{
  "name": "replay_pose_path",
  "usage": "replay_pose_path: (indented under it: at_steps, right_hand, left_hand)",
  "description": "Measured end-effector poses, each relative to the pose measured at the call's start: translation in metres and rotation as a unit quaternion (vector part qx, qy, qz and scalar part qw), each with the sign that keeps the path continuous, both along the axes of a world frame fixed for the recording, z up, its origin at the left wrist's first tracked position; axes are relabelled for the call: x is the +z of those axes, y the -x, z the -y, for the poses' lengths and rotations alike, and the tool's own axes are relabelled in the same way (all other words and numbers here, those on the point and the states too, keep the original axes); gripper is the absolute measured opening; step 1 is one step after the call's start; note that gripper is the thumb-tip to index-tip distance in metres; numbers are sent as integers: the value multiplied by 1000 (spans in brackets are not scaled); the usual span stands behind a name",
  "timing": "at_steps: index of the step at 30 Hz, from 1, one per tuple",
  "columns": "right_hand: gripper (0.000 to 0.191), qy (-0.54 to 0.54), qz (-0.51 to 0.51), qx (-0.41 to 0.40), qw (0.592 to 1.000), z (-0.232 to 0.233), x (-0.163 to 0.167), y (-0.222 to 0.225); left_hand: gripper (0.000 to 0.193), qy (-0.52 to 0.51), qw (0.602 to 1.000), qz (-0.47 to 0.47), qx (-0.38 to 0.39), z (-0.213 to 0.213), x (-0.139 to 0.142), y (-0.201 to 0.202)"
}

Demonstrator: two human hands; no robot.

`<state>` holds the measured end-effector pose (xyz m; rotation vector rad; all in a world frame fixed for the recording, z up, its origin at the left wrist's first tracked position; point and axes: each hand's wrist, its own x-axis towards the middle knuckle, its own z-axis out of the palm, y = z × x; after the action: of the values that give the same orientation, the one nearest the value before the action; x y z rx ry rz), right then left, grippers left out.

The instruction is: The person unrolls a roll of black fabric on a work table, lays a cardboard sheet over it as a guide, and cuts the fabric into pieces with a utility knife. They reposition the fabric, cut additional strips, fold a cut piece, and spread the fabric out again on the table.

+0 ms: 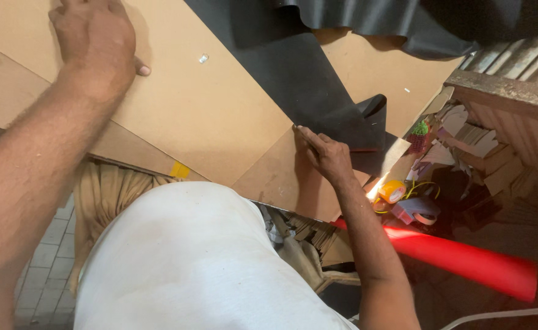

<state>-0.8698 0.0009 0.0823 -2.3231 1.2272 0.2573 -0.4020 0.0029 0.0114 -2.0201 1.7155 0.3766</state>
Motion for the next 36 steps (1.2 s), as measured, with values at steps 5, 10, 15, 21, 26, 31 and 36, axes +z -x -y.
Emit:
replay_pose_path:
  at_steps: [5, 10, 15, 21, 26, 31, 36]
  right_hand:
    - [52, 24, 19, -16, 999, -9, 5, -1]
    - [52, 42, -29, -37, 998, -24, 12, -17]
    - [49, 73, -56, -76, 993, -46, 25, -36]
    - [43, 130, -96, -177, 971, -76, 58, -87]
    - [52, 127, 80, -364, 919, -130, 63, -216]
    - [51, 32, 142, -424, 894, -164, 53, -402]
    - [46, 1, 174, -438, 882, -146, 36, -545]
  left_hand:
    - [120, 21, 1000, -18, -6, 0, 4, -2]
    - [137, 46, 999, -24, 12, 0, 14, -6]
    - [140, 24, 999, -41, 6, -1, 33, -16]
    - [125, -8, 993, -83, -85, -1, 70, -32]
    - [94, -26, 966, -83, -242, 7, 72, -60]
    - [47, -9, 843, -21, -537, 41, 54, -100]
    - [58, -17, 875, -149, -461, 60, 50, -122]
